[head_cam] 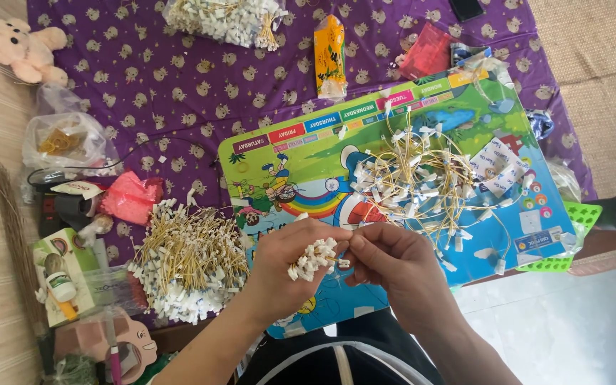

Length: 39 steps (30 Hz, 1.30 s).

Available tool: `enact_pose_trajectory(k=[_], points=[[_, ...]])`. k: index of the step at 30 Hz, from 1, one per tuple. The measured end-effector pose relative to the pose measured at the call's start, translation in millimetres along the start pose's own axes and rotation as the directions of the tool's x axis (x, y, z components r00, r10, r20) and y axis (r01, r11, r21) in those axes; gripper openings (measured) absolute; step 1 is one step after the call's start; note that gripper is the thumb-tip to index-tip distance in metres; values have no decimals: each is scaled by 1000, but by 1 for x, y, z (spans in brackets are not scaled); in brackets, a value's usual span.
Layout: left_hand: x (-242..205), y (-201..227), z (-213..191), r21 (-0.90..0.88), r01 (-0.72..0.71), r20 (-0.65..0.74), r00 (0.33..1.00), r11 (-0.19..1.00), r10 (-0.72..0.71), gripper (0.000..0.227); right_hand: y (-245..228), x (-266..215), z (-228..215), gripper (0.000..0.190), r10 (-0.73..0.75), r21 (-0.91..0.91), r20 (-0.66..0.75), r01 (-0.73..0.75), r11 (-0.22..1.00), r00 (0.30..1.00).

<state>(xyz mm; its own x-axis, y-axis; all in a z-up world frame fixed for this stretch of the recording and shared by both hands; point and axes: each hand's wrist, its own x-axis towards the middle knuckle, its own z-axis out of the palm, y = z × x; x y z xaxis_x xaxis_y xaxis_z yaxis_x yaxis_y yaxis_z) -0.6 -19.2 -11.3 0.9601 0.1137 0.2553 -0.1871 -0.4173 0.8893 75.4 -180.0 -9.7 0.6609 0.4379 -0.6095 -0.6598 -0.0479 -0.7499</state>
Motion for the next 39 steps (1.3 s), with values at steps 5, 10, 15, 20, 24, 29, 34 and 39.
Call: enact_pose_trajectory(k=[5, 10, 15, 20, 24, 29, 34, 39], points=[[11, 5, -10, -349, 436, 166, 900, 829, -404, 20, -2, -2, -2, 20, -23, -53, 61, 26, 998, 998], [20, 13, -3, -370, 590, 189, 804, 717, -564, 18, -12, -6, 11, 18, -120, -345, 6, 115, 932, 993], [26, 10, -1, -311, 675, 299, 738, 669, -605, 23, -11, 11, -14, 19, -53, -332, 145, 99, 938, 988], [20, -13, -22, -253, 737, 179, 672, 626, -719, 18, -22, 114, -149, 25, -276, -754, -225, 12, 656, 935], [14, -24, -50, -286, 667, 69, 731, 688, -679, 25, 9, 191, -244, 24, -493, -940, -268, -113, 321, 827], [19, -21, -58, -52, 615, -14, 787, 787, -616, 21, 37, 226, -282, 15, -508, -985, -159, -102, 137, 847], [1, -86, -19, 429, 533, 161, 749, 729, -642, 28, 5, 174, -246, 20, -483, -974, -209, -137, 180, 851], [15, -81, 5, 359, 294, 167, 913, 886, -371, 24, -42, 74, -128, 21, -395, -550, -38, 311, 775, 918]])
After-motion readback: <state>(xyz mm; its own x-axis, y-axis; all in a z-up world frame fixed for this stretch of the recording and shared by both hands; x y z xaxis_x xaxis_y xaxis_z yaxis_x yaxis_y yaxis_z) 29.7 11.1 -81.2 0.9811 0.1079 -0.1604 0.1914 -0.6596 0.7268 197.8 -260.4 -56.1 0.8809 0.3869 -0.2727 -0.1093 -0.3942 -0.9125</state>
